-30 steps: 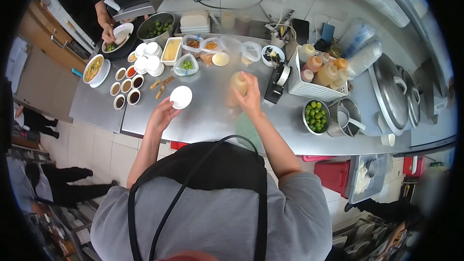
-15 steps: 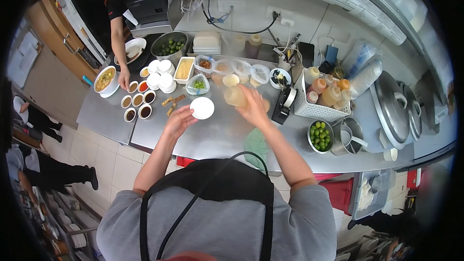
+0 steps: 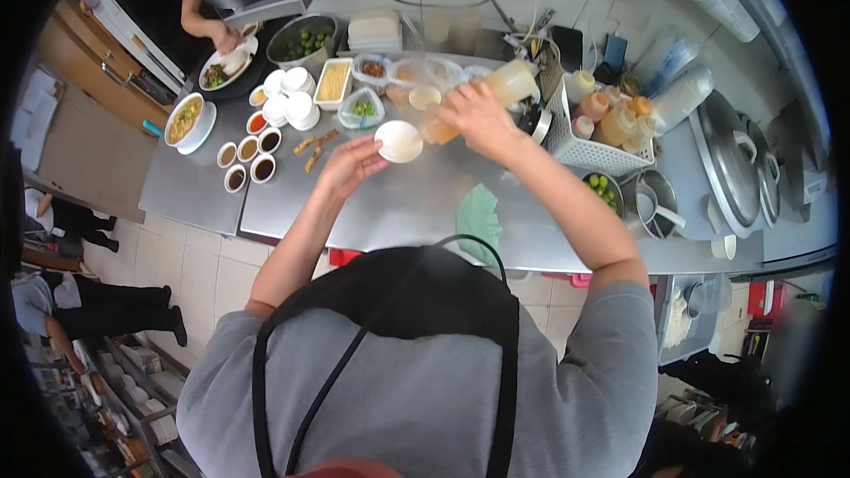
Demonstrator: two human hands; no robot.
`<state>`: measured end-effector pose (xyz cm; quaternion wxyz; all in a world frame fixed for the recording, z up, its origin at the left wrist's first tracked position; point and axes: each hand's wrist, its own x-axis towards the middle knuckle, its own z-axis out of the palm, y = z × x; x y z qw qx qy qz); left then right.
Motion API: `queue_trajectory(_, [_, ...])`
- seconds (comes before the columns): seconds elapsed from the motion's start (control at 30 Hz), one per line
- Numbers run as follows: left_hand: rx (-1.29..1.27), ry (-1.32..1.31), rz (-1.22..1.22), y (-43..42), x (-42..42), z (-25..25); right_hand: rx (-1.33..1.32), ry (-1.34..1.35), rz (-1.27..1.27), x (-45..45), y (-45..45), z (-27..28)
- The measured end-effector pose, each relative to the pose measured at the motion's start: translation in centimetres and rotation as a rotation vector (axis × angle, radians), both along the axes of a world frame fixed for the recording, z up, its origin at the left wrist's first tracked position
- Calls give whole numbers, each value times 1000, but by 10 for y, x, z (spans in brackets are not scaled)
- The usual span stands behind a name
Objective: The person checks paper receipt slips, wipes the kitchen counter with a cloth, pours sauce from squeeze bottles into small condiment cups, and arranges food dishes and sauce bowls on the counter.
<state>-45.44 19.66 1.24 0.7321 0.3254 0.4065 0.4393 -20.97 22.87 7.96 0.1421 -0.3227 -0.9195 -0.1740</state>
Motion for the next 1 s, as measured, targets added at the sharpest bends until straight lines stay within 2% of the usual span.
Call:
queue_trajectory(0.33, [6,-76,-10,4,7,4,30,-26,-3,1,1,15])
queue_trajectory(0.63, [9,-81,-57,1,14,8,20,-14,-60,15,-8,12])
queue_trajectory(0.73, [-2,-81,-66,-1,15,10,24,72,-122,24,-12,-1])
queue_trajectory(0.8, [-5,-73,-64,-3,16,15,-175,296,-160,26,-22,-7])
queue_trajectory(0.83, [-1,-81,-101,-4,17,18,-163,292,-197,27,-26,-10])
queue_trajectory(0.9, [14,-54,-74,-7,17,24,-403,508,-242,28,-32,-17])
queue_trajectory(0.93, [18,-57,-95,-8,18,26,-393,510,-262,31,-32,-23])
queue_trajectory(1.0, [30,-56,-83,-9,18,28,-655,973,-212,37,-31,-34])
